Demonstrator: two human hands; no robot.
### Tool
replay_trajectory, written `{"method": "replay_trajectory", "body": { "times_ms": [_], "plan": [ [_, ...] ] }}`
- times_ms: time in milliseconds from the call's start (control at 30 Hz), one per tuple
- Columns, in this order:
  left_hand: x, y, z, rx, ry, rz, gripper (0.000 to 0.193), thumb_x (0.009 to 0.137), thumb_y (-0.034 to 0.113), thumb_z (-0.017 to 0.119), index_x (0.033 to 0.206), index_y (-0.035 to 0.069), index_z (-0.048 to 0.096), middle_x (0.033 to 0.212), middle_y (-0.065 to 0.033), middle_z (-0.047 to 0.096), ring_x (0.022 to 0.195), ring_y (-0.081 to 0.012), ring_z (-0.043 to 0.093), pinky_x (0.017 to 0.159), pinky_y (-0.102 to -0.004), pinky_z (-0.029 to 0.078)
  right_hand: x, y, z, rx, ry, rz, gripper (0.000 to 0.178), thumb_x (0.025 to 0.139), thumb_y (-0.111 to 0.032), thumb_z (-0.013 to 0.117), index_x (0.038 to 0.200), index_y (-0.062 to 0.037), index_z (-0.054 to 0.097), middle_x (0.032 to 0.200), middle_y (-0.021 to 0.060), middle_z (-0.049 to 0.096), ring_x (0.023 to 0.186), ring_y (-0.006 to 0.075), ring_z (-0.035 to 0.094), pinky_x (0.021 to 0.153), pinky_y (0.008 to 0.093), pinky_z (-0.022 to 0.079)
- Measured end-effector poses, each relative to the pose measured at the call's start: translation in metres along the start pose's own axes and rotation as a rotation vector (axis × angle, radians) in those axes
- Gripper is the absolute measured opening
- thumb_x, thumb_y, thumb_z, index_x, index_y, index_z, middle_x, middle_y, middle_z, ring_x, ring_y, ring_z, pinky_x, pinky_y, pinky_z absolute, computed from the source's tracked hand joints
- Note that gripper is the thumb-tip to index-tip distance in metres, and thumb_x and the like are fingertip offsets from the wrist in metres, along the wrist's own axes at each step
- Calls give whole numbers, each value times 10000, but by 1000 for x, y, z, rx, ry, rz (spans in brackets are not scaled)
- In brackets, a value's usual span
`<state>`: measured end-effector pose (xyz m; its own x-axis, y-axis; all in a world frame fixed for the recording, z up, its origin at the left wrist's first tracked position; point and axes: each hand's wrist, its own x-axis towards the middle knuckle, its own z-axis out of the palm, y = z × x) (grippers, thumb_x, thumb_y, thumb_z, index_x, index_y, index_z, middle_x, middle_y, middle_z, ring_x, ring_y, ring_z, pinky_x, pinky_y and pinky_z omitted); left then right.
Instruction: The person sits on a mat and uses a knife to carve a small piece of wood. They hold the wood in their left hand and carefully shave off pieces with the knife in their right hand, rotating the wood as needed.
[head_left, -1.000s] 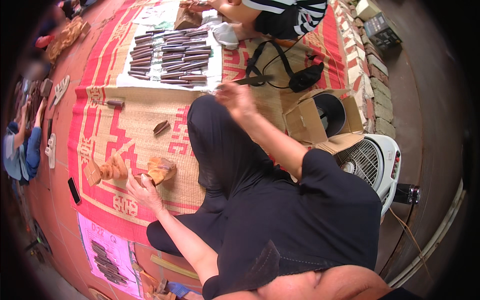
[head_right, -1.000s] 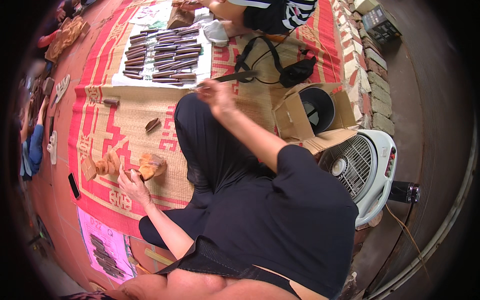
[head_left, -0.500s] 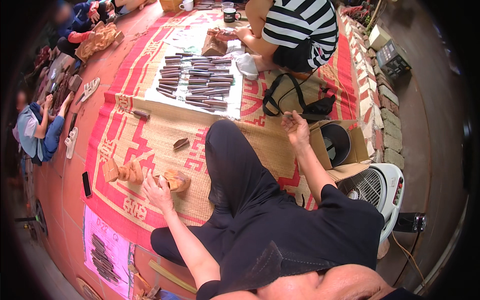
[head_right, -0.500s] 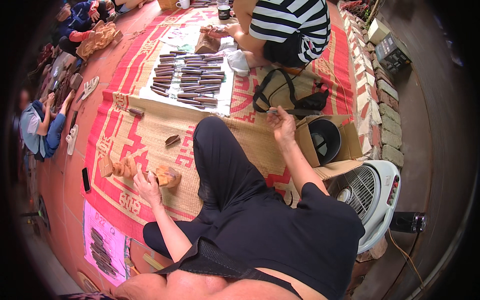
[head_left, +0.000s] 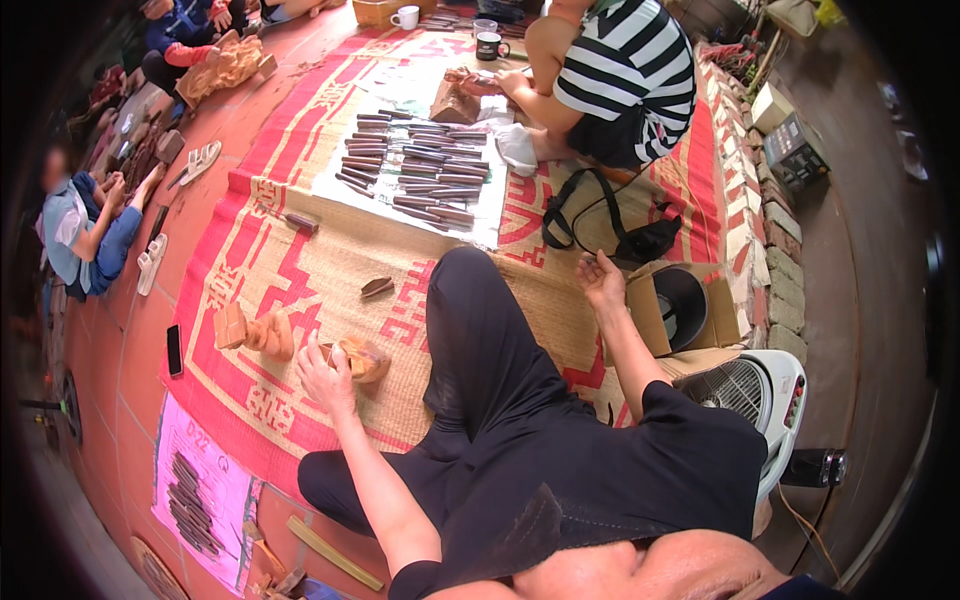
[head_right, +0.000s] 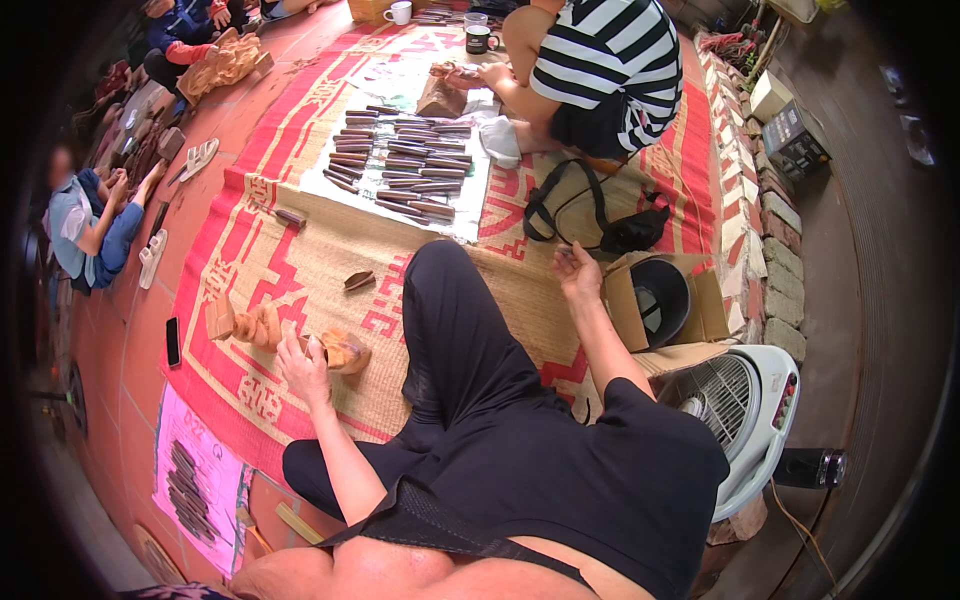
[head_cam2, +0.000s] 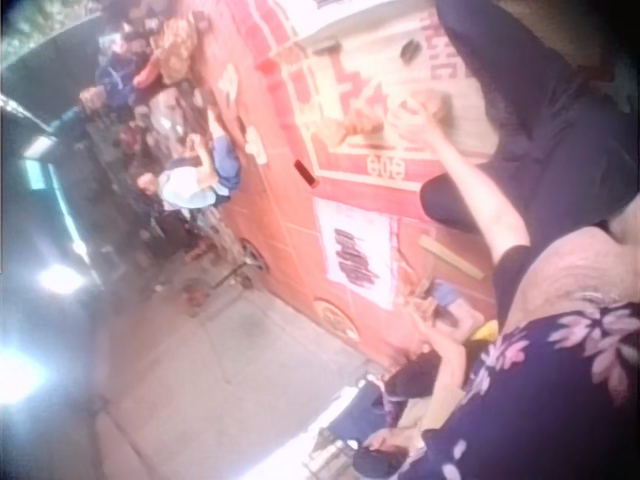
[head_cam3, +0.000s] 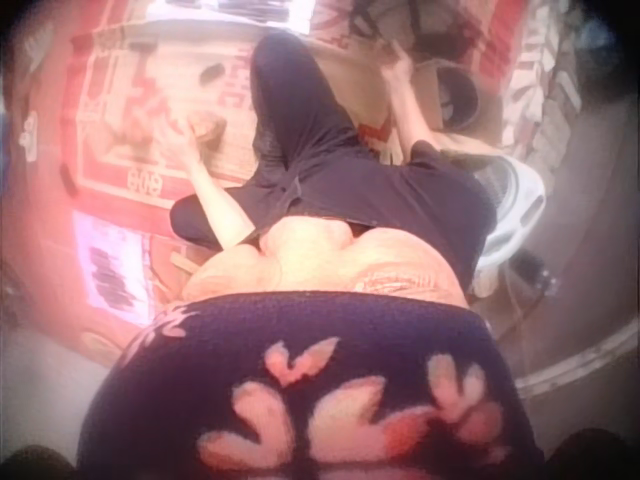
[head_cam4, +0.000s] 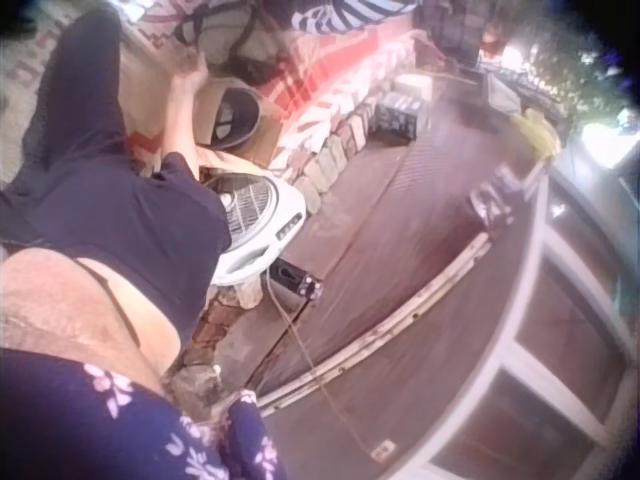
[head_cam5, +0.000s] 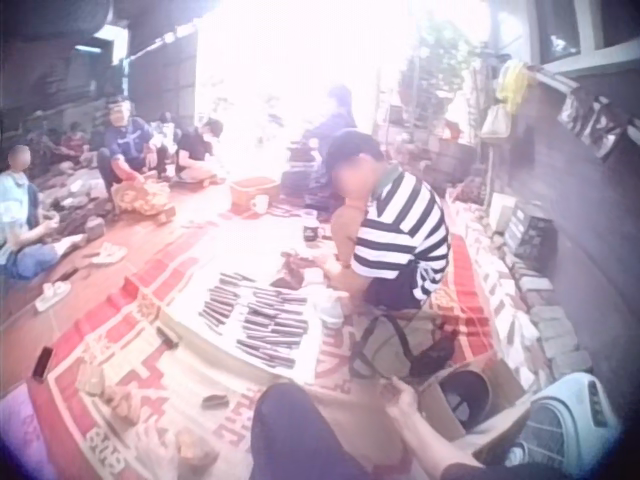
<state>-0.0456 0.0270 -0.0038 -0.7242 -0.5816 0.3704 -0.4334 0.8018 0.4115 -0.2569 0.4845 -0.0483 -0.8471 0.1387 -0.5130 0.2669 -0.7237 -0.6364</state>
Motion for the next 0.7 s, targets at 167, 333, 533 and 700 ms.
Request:
{"method": "replay_trajectory", "body": {
  "times_ms": [167, 333, 533, 700],
  "plan": [
    [2, 4, -2, -1, -1, -7, 457, 860, 307, 572, 1256, 80, 550, 1078, -159, 553, 1037, -353, 512, 909, -462, 416, 7, -2, -12, -87, 10, -52, 255, 928, -244, 623, 937, 10, 642, 848, 101, 665, 792, 204, 655, 671, 355, 547],
    [2, 3, -3, 7, 10, 12, 460, 862, 319, 573, 1257, 85, 546, 1075, -158, 554, 1025, -350, 518, 895, -464, 420, 5, 4, -11, -108, -9, -53, 258, 933, -244, 616, 931, 12, 646, 846, 92, 664, 783, 201, 652, 668, 348, 544],
    [0, 2, -2, -11, 4, -2, 463, 862, 322, 572, 1257, 84, 544, 1074, -157, 551, 1025, -348, 513, 899, -463, 418, 5, 6, -11, -92, 42, -58, 269, 939, -254, 607, 924, 12, 644, 857, 95, 669, 799, 197, 649, 671, 354, 537],
    [-1, 3, -4, -13, 2, -4, 462, 862, 312, 568, 1266, 91, 542, 1073, -156, 548, 1031, -348, 508, 907, -462, 412, 20, 8, -14, -120, 60, 1, 276, 940, -261, 605, 915, 11, 646, 866, 94, 674, 805, 198, 650, 683, 355, 533]
  ]
}}
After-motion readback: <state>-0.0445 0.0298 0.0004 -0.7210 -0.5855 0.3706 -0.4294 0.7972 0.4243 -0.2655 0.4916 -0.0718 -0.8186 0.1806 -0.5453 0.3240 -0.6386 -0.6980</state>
